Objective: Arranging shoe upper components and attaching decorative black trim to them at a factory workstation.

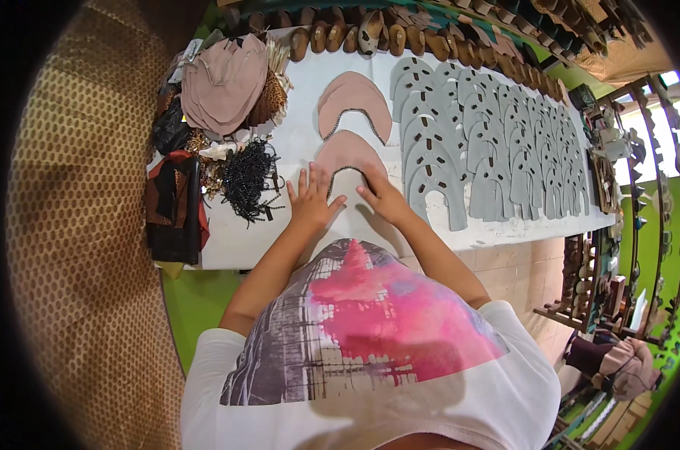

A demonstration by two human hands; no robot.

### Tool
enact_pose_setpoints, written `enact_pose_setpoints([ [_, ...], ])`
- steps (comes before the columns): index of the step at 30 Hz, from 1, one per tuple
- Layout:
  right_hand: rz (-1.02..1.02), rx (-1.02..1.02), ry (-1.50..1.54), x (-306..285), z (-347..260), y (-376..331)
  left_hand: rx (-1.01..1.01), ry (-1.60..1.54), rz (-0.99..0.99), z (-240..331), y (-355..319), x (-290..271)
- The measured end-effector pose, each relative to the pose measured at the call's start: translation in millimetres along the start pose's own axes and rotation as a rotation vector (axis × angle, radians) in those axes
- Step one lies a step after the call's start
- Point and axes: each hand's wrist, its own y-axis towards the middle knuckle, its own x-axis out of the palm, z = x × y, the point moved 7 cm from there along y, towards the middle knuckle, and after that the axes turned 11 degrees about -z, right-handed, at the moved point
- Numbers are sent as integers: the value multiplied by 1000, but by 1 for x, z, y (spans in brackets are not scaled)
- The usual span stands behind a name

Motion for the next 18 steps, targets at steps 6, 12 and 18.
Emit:
enact_pose_setpoints([
  [6, 461, 184, 74, -38, 38, -1, -257, -127, 46, -27, 4, -4],
  [12, 270, 227, 186, -56, 42, 17, -260, -235, 226, -30, 19, -30],
  [18, 367, 186, 319, -108, 38, 32, -144, -307, 466, -23, 52, -79],
])
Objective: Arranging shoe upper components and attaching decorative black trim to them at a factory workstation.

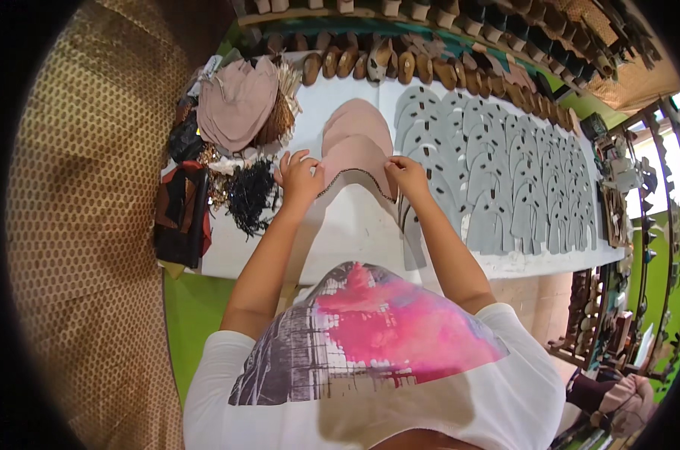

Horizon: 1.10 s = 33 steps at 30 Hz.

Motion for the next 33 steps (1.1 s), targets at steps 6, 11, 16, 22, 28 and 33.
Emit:
enact_pose_setpoints([
  [6, -50, 47, 48, -19, 27, 53, -185, 120, -244, 23, 53, 14],
  [11, -71, 118, -343, 2, 29, 54, -344, 325, -456, -10, 47, 40],
  [16, 56, -74, -558, 4, 13, 32, -279, 307, -418, -13, 39, 44],
  [22, 71, -361, -592, 35, -12, -6, -237, 222, -292, -6, 21, 36],
  [28, -34, -427, -496, 66, -18, -31, -185, 155, -185, -28, -3, 14],
  [33, 11, -482, -514, 76, -30, -22, -157, 157, -41, -52, 7, -29],
])
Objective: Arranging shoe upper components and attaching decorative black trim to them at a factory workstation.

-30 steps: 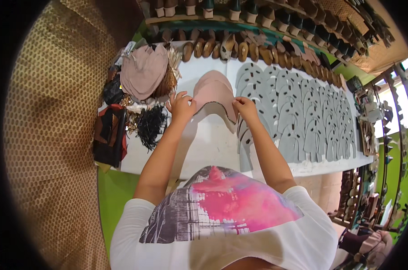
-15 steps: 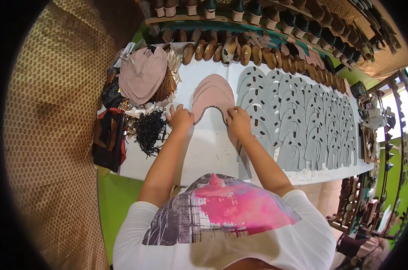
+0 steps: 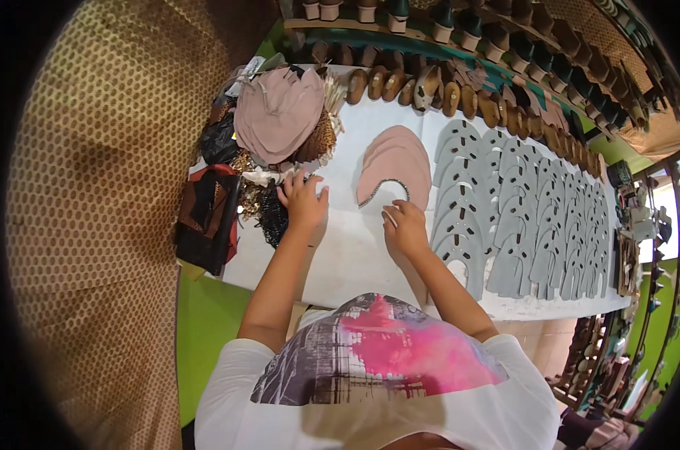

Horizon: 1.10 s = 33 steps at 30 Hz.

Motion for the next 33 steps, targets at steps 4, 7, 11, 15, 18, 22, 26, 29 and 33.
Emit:
enact_pose_setpoints([
  [4, -11, 17, -13, 6, -18, 17, 23, 35, 151, -26, 27, -40],
  [7, -41, 22, -13, 14, -33, 28, 69, 192, 274, -47, 46, -62],
  [11, -49, 21, 42, 24, -39, 30, 168, 308, 227, -51, 66, -73],
  [15, -48, 63, 109, 30, -43, 29, 275, 318, 277, -59, 68, -87],
  [18, -9, 84, 116, 31, -47, 32, 335, 318, 338, -60, 68, -96],
  [22, -36, 120, 149, 33, -53, 52, 408, 217, 407, -47, 63, -112],
  [26, -343, 368, 688, 66, -64, 87, 447, 199, 401, -32, 50, -120],
  [29, -404, 339, 946, 78, -98, 123, 423, 145, 404, -39, 50, -123],
  [33, -49, -286, 108, 65, -135, 179, 386, 99, 408, -45, 64, -129],
])
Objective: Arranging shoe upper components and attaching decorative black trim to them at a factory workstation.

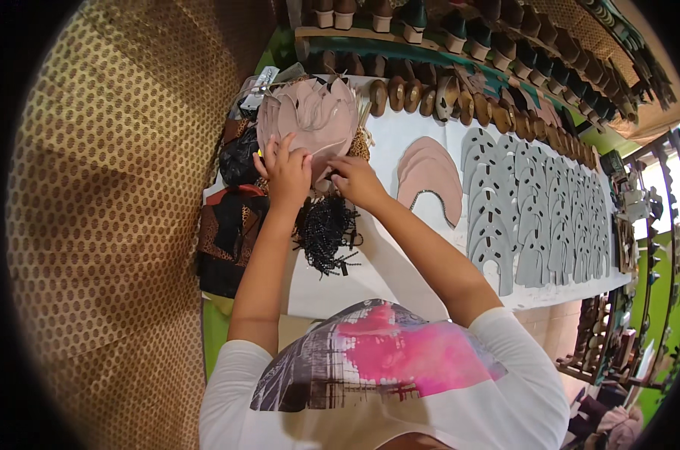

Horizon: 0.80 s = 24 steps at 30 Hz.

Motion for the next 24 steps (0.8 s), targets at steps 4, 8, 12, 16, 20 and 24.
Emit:
enact_pose_setpoints([
  [4, -112, -93, -348, 22, -13, 29, -26, 6, -9, -12, 16, -7],
  [8, -168, -7, -387, 41, -9, 33, -19, 28, 91, -24, 42, -26],
  [12, -291, 98, -414, 45, -1, 35, 14, 52, 184, -17, 72, -60],
  [16, -402, 75, -397, 45, 5, 36, 61, 83, 239, 1, 89, -87],
  [20, -301, 4, -377, 35, 6, 39, 116, 66, 381, 15, 105, -119],
  [24, -198, 105, 110, 19, 23, 40, 282, -6, 365, 44, 106, -133],
])
